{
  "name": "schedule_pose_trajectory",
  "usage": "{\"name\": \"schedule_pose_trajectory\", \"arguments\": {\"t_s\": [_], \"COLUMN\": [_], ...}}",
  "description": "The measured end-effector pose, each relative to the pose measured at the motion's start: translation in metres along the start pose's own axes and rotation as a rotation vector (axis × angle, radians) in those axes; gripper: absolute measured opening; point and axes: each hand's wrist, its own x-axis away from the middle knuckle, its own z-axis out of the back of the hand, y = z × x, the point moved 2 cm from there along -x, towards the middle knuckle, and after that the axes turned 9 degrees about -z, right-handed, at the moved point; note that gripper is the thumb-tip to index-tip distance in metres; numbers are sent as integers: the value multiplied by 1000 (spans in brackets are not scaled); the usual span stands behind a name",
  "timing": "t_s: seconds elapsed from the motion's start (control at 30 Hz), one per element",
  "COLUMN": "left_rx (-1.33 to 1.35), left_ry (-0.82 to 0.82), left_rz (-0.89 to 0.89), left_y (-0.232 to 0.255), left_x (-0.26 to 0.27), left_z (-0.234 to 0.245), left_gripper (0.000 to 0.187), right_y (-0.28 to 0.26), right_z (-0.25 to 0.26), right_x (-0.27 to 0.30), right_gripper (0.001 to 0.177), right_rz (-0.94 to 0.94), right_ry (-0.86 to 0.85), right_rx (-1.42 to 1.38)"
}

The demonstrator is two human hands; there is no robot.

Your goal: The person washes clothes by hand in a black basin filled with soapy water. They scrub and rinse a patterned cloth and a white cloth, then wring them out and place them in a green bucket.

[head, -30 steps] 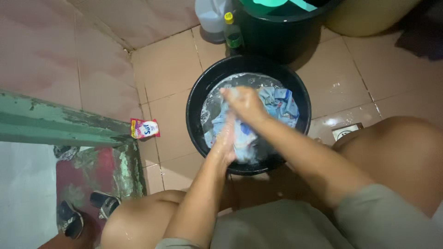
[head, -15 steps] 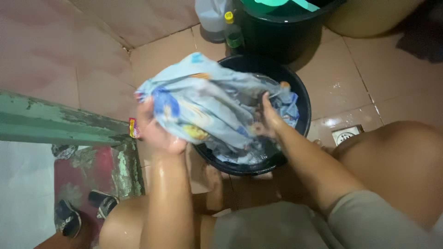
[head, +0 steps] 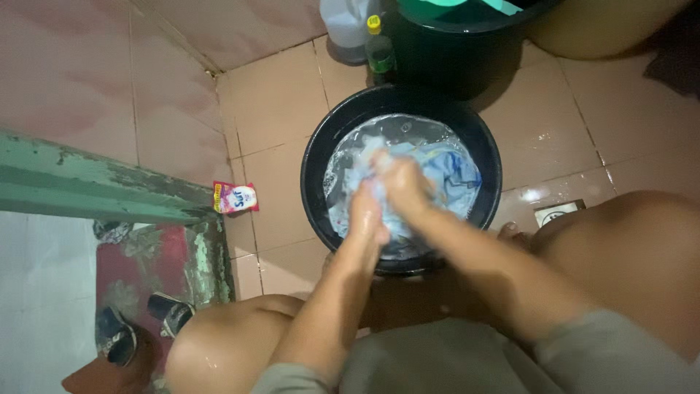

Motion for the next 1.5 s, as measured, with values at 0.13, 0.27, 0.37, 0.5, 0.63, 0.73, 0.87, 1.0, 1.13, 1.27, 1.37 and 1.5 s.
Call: {"name": "schedule_pose_trajectory", "arguments": {"t_s": [0.13, 0.27, 0.37, 0.5, 0.63, 0.73, 0.87, 1.0, 1.13, 1.27, 1.37, 1.5], "left_rx": [174, 38, -2, 112, 351, 286, 109, -300, -353, -201, -339, -717], "left_ry": [40, -113, -340, -512, -404, -145, 120, 92, 187, -41, -142, -442], "left_rz": [-62, -163, -245, -342, -291, -60, 63, 106, 68, 27, 230, 51], "left_y": [20, 59, 119, 172, 169, 105, 20, -6, -20, -7, 2, 71], "left_x": [-5, 20, 63, 96, 50, -11, -39, -1, -1, -5, 5, 28], "left_z": [11, -44, -73, -76, -28, 25, 62, 27, -6, 4, -24, -55], "left_gripper": [46, 36, 39, 48, 40, 47, 45, 39, 33, 53, 46, 55], "right_y": [22, 59, 85, 79, 33, 10, -5, 6, 16, 26, 23, -41], "right_z": [-37, 31, 99, 108, 50, 6, -27, -10, 16, -1, 46, 104], "right_x": [23, -30, -37, -23, -9, -11, 12, 3, -4, 2, -38, -50], "right_gripper": [39, 44, 65, 85, 107, 89, 56, 26, 21, 28, 33, 41], "right_rz": [168, -286, -602, -576, -763, -641, -125, -161, 349, 259, -105, -273], "right_ry": [123, -2, 95, 123, -224, -211, -51, -23, 173, 107, 145, 263], "right_rx": [449, 544, 78, -413, -616, -776, 76, -57, 161, 324, 8, -132]}}
